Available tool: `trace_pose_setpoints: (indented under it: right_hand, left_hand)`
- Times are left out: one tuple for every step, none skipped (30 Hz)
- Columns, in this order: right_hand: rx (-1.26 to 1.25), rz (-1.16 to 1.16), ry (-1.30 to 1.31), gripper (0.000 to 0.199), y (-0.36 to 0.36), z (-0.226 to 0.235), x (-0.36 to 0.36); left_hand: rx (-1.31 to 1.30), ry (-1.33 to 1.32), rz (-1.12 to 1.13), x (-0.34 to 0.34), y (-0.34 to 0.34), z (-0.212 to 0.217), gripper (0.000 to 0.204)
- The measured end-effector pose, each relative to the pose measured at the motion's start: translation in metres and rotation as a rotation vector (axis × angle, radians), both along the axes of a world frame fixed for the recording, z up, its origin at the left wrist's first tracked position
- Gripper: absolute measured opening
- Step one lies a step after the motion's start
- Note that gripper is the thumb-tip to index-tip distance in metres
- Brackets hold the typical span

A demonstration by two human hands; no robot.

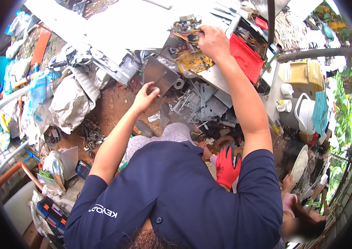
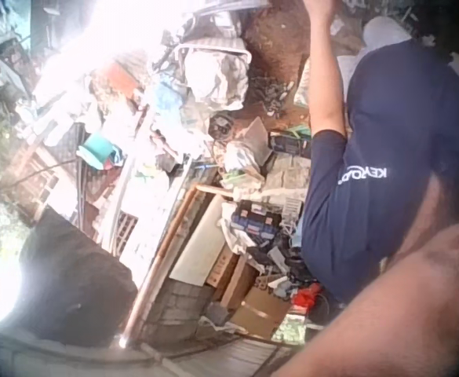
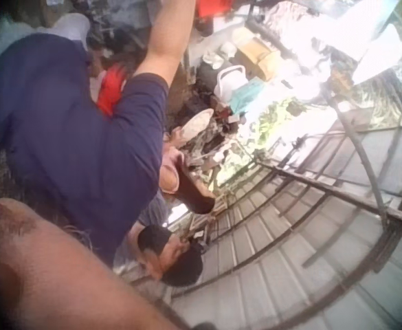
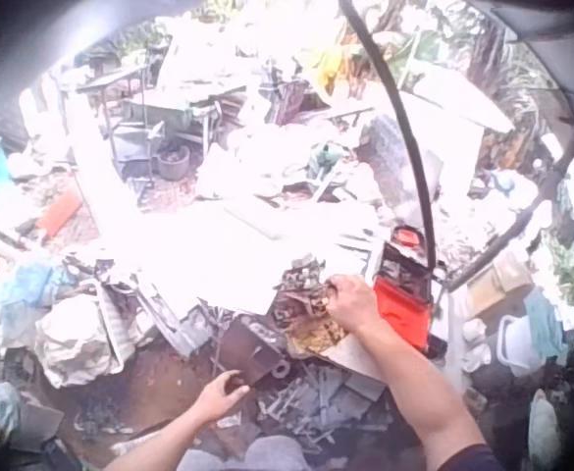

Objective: The person disassembles various electronic components including a metal chassis and circuit boards using a screwdriver and pliers, then sorts the resulting metal and plastic parts.

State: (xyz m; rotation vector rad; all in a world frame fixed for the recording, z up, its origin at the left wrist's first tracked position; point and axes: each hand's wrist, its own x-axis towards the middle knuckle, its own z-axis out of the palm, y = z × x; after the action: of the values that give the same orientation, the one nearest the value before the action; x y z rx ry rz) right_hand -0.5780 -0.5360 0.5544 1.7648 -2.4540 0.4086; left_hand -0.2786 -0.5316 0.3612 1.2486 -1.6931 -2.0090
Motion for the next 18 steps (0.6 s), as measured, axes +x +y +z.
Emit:
trace_pose_setpoints:
  right_hand:
    - [-0.022,-0.018,-0.040,0.024,0.001,0.014,0.004]
    - [-0.046,-0.034,-0.081,0.025,0.003,0.029,0.003]
    - [-0.066,-0.054,-0.102,0.026,0.005,0.046,0.001]
    - [-0.085,-0.069,-0.126,0.027,0.005,0.062,0.000]
    - [-0.103,-0.091,-0.149,0.028,0.008,0.075,-0.005]
    - [-0.119,-0.066,-0.189,0.029,0.011,0.087,-0.010]
    - [-0.117,-0.066,-0.238,0.029,0.015,0.095,-0.013]
    - [-0.114,-0.070,-0.284,0.029,0.020,0.105,-0.016]
    - [-0.112,-0.070,-0.331,0.029,0.025,0.115,-0.017]
    - [-0.122,-0.022,-0.324,0.027,0.028,0.123,-0.016]
    - [-0.103,-0.041,-0.355,0.026,0.036,0.132,-0.019]
    - [-0.083,-0.057,-0.387,0.026,0.044,0.139,-0.022]
    - [-0.063,-0.065,-0.418,0.025,0.051,0.144,-0.022]
    - [-0.129,0.019,-0.442,0.021,0.052,0.144,-0.020]
    - [-0.160,0.066,-0.454,0.020,0.056,0.141,-0.019]
    - [-0.198,0.099,-0.460,0.019,0.062,0.140,-0.021]
    - [-0.235,0.136,-0.467,0.018,0.066,0.137,-0.023]
    - [-0.245,0.135,-0.491,0.017,0.066,0.132,-0.026]
  left_hand:
    - [0.159,0.019,0.064,-0.022,-0.003,-0.004,0.065]
    - [0.317,0.036,0.130,-0.044,-0.007,-0.009,0.070]
    - [0.377,0.024,0.180,-0.062,-0.011,-0.018,0.075]
    - [0.437,0.010,0.237,-0.078,-0.017,-0.030,0.079]
    - [0.498,-0.005,0.287,-0.096,-0.021,-0.034,0.084]
    - [0.445,-0.024,0.319,-0.112,-0.025,-0.039,0.083]
    - [0.426,-0.028,0.354,-0.129,-0.028,-0.043,0.079]
    - [0.410,-0.030,0.384,-0.145,-0.030,-0.048,0.075]
    - [0.393,-0.032,0.418,-0.159,-0.034,-0.053,0.071]
    - [0.400,-0.003,0.466,-0.166,-0.039,-0.068,0.060]
    - [0.443,-0.027,0.529,-0.177,-0.036,-0.060,0.055]
    - [0.485,-0.051,0.595,-0.191,-0.031,-0.051,0.050]
    - [0.526,-0.072,0.669,-0.199,-0.029,-0.044,0.045]
    - [0.571,0.071,0.722,-0.204,-0.032,-0.077,0.030]
    - [0.451,0.074,0.707,-0.206,-0.028,-0.096,0.027]
    - [0.330,0.078,0.674,-0.213,-0.024,-0.095,0.024]
    - [0.210,0.082,0.643,-0.215,-0.022,-0.094,0.021]
    - [0.263,0.090,0.603,-0.212,-0.021,-0.093,0.061]
